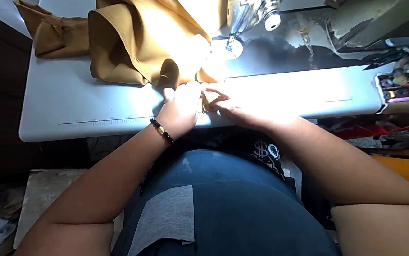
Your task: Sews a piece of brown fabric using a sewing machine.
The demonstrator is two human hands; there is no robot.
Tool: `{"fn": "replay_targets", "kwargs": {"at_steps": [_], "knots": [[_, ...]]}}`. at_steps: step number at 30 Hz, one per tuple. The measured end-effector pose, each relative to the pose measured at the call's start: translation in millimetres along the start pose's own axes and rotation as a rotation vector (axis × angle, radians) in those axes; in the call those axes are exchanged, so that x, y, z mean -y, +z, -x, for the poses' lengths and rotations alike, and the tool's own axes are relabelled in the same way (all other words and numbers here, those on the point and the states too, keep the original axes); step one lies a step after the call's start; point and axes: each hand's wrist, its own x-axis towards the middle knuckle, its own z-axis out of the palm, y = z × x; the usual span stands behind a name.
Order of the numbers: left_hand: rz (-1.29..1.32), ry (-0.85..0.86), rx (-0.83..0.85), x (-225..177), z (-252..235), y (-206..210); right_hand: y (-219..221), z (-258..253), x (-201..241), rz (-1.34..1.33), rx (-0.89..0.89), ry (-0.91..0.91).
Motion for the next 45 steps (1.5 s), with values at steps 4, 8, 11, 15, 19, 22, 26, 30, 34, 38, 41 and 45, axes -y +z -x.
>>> {"fn": "replay_targets", "kwargs": {"at_steps": [4,8,11,15,19,22,26,30,34,38,41,45], "knots": [[0.042,-0.007,-0.045,4,1,0,3,4,0,0.024,0.001,-0.007],[-0.048,-0.01,0.064,0,0,-2,-1,-1,1,0.075,0.053,0.002],[-0.034,-0.012,0.075,-2,3,-4,0,-4,6,0.031,-0.041,0.025],[-0.003,0.045,-0.078,3,16,3,3,5,5,0.079,-0.038,0.06],[0.011,0.139,-0.299,10,28,18,10,11,1,0.152,-0.074,-0.015],[0.057,0.071,-0.302,7,31,18,10,8,-4,0.091,-0.043,-0.009],[0.123,-0.036,-0.259,4,32,13,11,-1,-9,-0.132,-0.068,0.067],[0.233,-0.104,-0.251,4,30,9,7,-10,-6,-0.219,-0.067,0.172],[0.191,-0.017,-0.27,6,29,14,4,-15,2,-0.339,-0.037,0.36],[0.088,0.063,-0.27,7,29,17,10,-18,6,-0.354,-0.086,0.485],[0.008,0.152,-0.298,10,30,19,14,-21,5,-0.324,-0.16,0.44],[-0.044,0.162,-0.221,12,30,19,28,-15,-8,-0.023,-0.23,0.111]]}}
